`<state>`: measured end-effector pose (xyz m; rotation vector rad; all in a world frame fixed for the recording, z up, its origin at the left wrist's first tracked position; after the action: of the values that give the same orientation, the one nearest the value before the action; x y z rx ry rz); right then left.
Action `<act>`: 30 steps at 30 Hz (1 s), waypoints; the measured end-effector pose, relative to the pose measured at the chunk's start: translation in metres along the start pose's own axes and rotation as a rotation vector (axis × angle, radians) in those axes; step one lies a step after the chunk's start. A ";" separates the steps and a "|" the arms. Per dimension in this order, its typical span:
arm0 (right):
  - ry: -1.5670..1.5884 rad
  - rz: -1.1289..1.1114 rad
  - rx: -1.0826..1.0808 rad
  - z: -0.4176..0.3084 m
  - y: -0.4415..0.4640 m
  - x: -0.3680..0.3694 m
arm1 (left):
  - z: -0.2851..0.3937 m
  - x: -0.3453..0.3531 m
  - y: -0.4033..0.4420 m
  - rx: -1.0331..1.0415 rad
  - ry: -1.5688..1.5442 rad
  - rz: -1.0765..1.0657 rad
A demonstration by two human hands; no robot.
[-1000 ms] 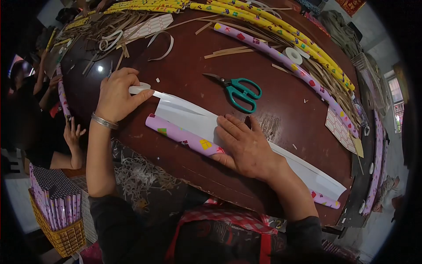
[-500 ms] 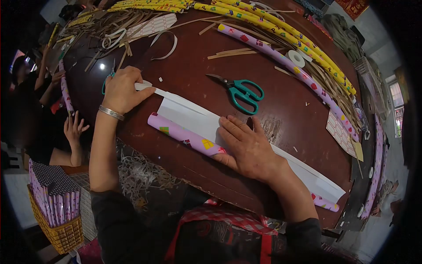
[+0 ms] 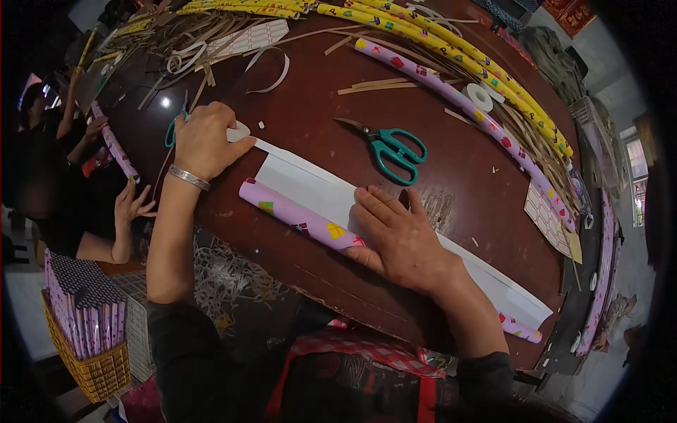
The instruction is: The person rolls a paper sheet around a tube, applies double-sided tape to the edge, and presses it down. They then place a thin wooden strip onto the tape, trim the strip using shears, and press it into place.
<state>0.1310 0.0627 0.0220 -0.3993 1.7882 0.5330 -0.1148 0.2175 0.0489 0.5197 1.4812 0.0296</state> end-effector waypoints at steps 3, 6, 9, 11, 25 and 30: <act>0.007 0.009 0.001 -0.001 0.000 -0.002 | 0.002 0.001 -0.001 0.014 0.002 -0.008; -0.001 0.000 0.007 0.000 0.000 -0.001 | 0.003 0.003 0.001 -0.030 0.012 -0.050; -0.008 -0.023 0.015 0.000 0.000 0.001 | 0.008 0.002 0.000 -0.033 0.038 -0.050; 0.000 -0.033 0.025 0.000 0.000 0.001 | 0.011 0.000 -0.001 -0.015 0.077 -0.024; -0.005 -0.033 0.021 0.000 -0.001 0.001 | 0.020 -0.002 -0.010 0.025 0.131 0.103; 0.015 -0.012 0.025 -0.001 0.000 -0.001 | 0.016 0.004 -0.016 0.045 0.143 0.152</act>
<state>0.1310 0.0621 0.0231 -0.3971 1.8045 0.4997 -0.1037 0.2000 0.0393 0.6777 1.5811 0.1562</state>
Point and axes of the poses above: each hand's wrist, its own y-axis towards the middle knuckle, its own x-axis out of the palm, z = x × y, the point moved 7 cm from there along y, towards the middle knuckle, and after that the axes turned 5 degrees about z, right-handed, at the moved point
